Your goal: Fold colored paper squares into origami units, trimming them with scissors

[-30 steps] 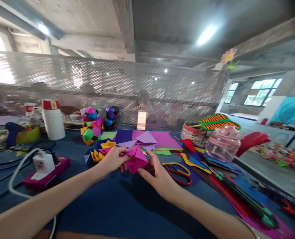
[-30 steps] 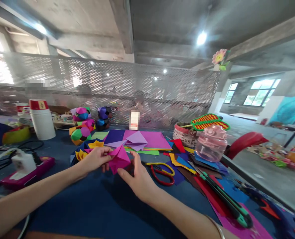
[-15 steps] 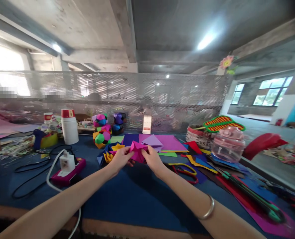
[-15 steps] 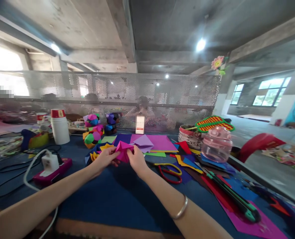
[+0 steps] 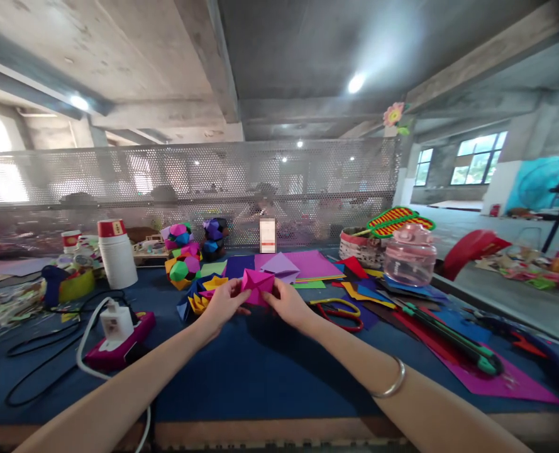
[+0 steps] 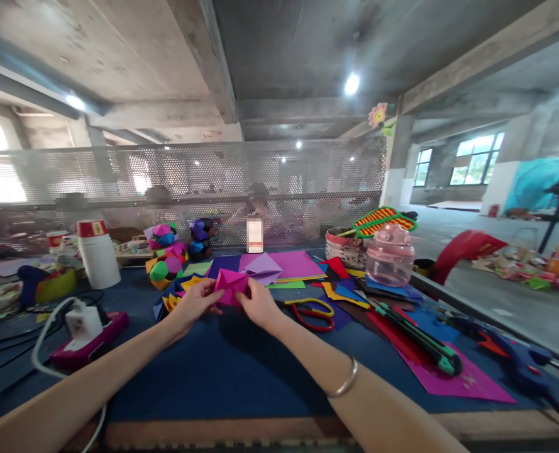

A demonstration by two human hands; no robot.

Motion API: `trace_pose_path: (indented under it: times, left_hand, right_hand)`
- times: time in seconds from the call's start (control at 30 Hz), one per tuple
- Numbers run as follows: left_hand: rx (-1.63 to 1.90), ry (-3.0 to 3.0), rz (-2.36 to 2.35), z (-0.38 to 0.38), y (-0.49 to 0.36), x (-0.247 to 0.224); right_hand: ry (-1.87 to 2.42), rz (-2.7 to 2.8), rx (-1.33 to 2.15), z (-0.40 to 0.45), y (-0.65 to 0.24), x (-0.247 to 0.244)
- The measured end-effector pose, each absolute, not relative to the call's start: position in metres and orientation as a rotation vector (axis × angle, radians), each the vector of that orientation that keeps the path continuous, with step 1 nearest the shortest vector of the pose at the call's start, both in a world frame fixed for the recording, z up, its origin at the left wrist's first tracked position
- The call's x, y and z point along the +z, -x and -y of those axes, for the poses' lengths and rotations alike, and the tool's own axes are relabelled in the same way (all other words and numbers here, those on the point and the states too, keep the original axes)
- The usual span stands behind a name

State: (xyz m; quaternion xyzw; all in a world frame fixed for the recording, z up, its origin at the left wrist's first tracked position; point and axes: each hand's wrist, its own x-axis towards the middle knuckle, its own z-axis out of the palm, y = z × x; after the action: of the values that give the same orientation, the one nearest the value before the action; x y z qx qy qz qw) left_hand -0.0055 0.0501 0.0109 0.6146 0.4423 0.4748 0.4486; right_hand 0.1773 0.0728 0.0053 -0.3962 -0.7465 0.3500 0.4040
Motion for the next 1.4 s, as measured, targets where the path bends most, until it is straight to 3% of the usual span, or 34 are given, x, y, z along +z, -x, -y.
trace_pose_path:
  times: [0.37,0.67,1.13,1.4]
  left_hand:
    - [1.210,-1.564,-1.098,-0.054,0.015,0.016]
    - [1.117,-1.689,-1.086,-0.055,0.020,0.014]
    - [1.310,-2.075,-1.193,-0.053,0.021,0.012]
    - [1.182,-1.905,-1.240,-0.068,0.033,0.014]
  right_hand:
    - [0.951,1.977,0.570,-0.075,-0.184,0.009]
    - [0.917,1.998,0.585,-0.071,-0.181,0.006]
    - [0.888,2.070,0.414,-0.069,-0.180,0.001]
    - [0.830,2.198,0.376,-0.068,-0.180,0.000]
